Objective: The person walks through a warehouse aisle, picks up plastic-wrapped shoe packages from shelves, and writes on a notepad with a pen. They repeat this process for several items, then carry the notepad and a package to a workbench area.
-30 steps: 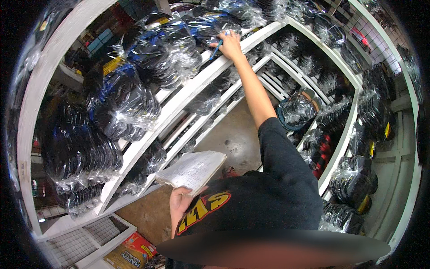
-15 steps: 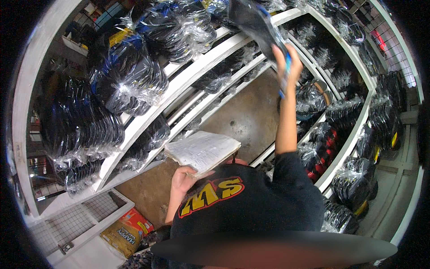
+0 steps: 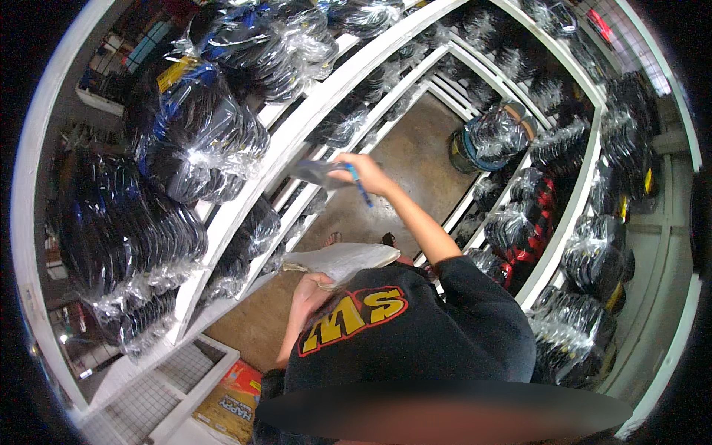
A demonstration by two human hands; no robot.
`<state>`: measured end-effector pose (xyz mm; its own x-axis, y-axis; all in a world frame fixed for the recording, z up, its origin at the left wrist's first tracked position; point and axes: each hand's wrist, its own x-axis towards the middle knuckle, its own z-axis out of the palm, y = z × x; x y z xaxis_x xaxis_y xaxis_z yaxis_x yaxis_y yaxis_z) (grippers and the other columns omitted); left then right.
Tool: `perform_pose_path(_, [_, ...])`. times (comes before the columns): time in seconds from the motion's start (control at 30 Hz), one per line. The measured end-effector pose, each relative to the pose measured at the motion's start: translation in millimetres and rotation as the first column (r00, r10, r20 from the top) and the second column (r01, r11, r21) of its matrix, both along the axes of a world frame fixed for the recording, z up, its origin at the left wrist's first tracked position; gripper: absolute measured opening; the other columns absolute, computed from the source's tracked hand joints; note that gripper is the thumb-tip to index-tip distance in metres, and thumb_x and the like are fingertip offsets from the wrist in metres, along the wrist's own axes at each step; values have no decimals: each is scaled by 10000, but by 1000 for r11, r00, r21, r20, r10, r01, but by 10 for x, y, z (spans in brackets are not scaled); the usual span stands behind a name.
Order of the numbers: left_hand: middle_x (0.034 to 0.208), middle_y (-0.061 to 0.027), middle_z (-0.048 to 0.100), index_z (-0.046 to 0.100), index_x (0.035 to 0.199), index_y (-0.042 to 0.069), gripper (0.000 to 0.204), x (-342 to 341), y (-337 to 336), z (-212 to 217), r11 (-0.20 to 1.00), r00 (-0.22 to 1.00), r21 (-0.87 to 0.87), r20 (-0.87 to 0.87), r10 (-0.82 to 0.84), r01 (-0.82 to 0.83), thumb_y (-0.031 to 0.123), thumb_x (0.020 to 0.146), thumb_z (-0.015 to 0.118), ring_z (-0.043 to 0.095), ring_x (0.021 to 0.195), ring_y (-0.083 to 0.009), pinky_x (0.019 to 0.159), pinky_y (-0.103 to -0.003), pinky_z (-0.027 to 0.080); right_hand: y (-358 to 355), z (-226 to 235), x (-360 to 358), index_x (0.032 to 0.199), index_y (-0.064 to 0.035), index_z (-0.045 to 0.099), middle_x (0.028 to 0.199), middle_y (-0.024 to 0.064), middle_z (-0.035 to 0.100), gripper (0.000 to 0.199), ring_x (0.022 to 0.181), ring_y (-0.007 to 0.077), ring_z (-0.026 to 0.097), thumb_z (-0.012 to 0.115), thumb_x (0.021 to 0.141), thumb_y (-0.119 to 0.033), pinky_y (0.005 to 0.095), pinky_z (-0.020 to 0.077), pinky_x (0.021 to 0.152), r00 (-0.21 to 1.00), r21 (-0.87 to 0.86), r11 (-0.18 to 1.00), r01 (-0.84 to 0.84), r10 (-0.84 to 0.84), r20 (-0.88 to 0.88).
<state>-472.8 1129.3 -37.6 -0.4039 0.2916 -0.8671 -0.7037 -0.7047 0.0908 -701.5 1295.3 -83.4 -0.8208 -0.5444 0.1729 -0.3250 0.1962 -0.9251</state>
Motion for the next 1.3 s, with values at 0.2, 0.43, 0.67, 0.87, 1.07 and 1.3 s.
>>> perform_pose_path(0.2, [1207,-208,450,348,1214,-72,610,-242,-264,19,992,970,121,-245,2,28,-69,612,445,422,1137,-336,1022,-424,283,-609,50,-148,972,-59,576,741,154,600,284,676,248,600,650,779,-254,334,443,608,996,59,996,-66,70,-63])
perform_pose_path(0.43, [1226,-189,450,338,1230,-86,623,-472,-648,3,972,876,134,-469,-110,194,-101,620,462,442,1137,-297,1001,-402,317,-649,-303,-243,911,-60,568,748,174,605,230,676,268,604,630,790,-245,350,445,610,992,-13,1000,4,-5,-128])
perform_pose_path(0.67, [1180,-200,501,403,1202,-101,578,-584,-889,93,927,817,-13,-468,-336,374,-82,629,474,480,1105,-287,985,-381,322,-996,-700,-384,842,-21,547,741,158,580,226,733,340,561,607,793,-233,383,430,663,946,111,994,-13,48,-319])
perform_pose_path(0.87, [1170,-214,505,410,1177,-131,561,-693,-741,95,962,876,80,-438,-202,262,-84,624,493,498,1084,-295,967,-392,345,-1205,-1124,-554,1102,-68,542,977,183,585,426,1036,308,505,648,746,-277,379,369,913,837,473,835,-280,453,-306])
perform_pose_path(1.07, [1193,-219,481,384,1202,-103,594,-875,-209,142,987,901,144,-434,-3,72,-97,616,484,470,1113,-330,956,-452,359,32,-584,-708,1037,15,550,972,211,600,377,876,267,601,513,850,-310,347,458,780,991,367,929,54,-95,95])
perform_pose_path(1.3, [1258,-205,419,296,1273,-43,687,-1291,502,271,971,842,234,-513,167,-50,-67,612,481,415,1159,-376,933,-583,346,724,828,-80,662,-47,607,562,-49,491,288,515,33,391,551,847,-260,212,294,466,918,-135,947,290,-235,320])
